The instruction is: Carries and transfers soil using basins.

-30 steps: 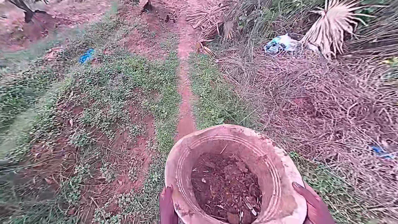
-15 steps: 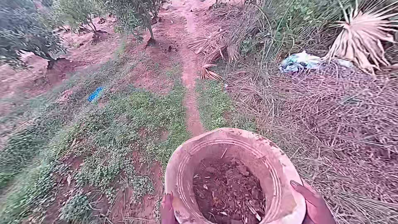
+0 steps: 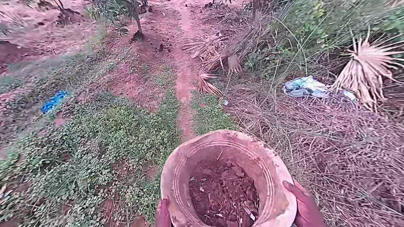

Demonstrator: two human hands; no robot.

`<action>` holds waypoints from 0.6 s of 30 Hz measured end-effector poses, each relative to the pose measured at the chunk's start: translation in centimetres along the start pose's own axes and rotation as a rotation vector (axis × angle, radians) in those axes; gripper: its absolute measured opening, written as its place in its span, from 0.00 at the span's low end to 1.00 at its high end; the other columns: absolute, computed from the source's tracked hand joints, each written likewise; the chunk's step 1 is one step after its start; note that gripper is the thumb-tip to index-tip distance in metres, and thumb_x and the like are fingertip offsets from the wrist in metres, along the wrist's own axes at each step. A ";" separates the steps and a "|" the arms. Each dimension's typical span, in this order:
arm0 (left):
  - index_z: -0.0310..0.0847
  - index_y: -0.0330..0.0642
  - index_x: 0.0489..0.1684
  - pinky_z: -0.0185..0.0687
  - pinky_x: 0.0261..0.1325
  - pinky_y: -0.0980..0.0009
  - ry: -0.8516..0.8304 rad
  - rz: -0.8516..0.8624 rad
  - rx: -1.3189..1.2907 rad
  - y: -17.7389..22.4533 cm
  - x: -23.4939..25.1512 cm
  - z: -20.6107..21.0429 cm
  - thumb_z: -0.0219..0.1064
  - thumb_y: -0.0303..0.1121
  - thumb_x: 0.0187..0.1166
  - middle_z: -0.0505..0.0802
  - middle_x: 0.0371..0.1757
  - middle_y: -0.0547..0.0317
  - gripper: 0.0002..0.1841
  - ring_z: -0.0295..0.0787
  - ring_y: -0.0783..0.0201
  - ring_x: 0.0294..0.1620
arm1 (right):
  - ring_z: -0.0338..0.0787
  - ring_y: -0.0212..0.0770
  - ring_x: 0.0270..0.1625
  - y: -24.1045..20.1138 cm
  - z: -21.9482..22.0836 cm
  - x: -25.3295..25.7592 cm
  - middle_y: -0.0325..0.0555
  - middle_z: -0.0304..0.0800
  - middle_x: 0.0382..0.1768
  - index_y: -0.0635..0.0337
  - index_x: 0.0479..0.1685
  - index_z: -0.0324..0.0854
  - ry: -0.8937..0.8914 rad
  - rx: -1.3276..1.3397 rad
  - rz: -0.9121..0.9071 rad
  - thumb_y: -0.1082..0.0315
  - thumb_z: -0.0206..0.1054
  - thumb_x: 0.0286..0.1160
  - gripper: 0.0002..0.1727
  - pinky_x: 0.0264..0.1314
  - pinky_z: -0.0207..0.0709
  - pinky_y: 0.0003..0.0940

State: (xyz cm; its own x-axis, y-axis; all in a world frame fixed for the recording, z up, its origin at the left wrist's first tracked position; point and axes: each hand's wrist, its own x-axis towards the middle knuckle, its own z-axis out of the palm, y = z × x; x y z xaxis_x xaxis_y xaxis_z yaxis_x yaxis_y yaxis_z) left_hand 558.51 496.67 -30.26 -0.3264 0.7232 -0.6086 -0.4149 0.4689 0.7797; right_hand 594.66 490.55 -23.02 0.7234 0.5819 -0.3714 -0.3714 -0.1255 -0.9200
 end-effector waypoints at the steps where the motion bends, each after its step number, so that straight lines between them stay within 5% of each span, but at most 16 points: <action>1: 0.73 0.28 0.56 0.91 0.42 0.70 0.010 -0.015 0.006 1.8 1.7 1.9 0.45 0.28 0.91 0.89 0.33 0.58 0.13 0.90 0.73 0.33 | 0.94 0.23 0.38 -0.8 2.0 1.4 0.28 0.95 0.39 0.56 0.66 0.74 0.007 -0.004 0.011 0.77 0.49 0.81 0.19 0.43 0.91 0.24; 9: 0.76 0.32 0.52 0.93 0.37 0.70 -0.066 0.020 0.043 15.0 14.4 15.6 0.45 0.27 0.91 0.93 0.30 0.58 0.13 0.93 0.70 0.30 | 0.94 0.23 0.39 -5.2 16.0 12.2 0.29 0.95 0.40 0.56 0.67 0.74 0.082 0.063 0.023 0.75 0.49 0.79 0.20 0.43 0.92 0.24; 18: 0.75 0.31 0.50 0.91 0.39 0.71 -0.018 0.100 0.067 20.5 30.3 30.1 0.46 0.28 0.91 0.89 0.30 0.59 0.12 0.90 0.72 0.31 | 0.94 0.25 0.37 -6.1 31.9 32.2 0.31 0.94 0.37 0.58 0.59 0.79 0.053 0.131 -0.006 0.74 0.53 0.76 0.16 0.42 0.91 0.25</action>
State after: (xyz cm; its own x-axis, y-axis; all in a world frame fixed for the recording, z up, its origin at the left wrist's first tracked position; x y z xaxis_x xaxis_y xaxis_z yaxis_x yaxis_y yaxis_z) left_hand 565.71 543.44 -28.28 -0.3481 0.7769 -0.5247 -0.3233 0.4258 0.8451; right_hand 601.58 535.69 -25.37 0.7546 0.5384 -0.3753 -0.4371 -0.0142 -0.8993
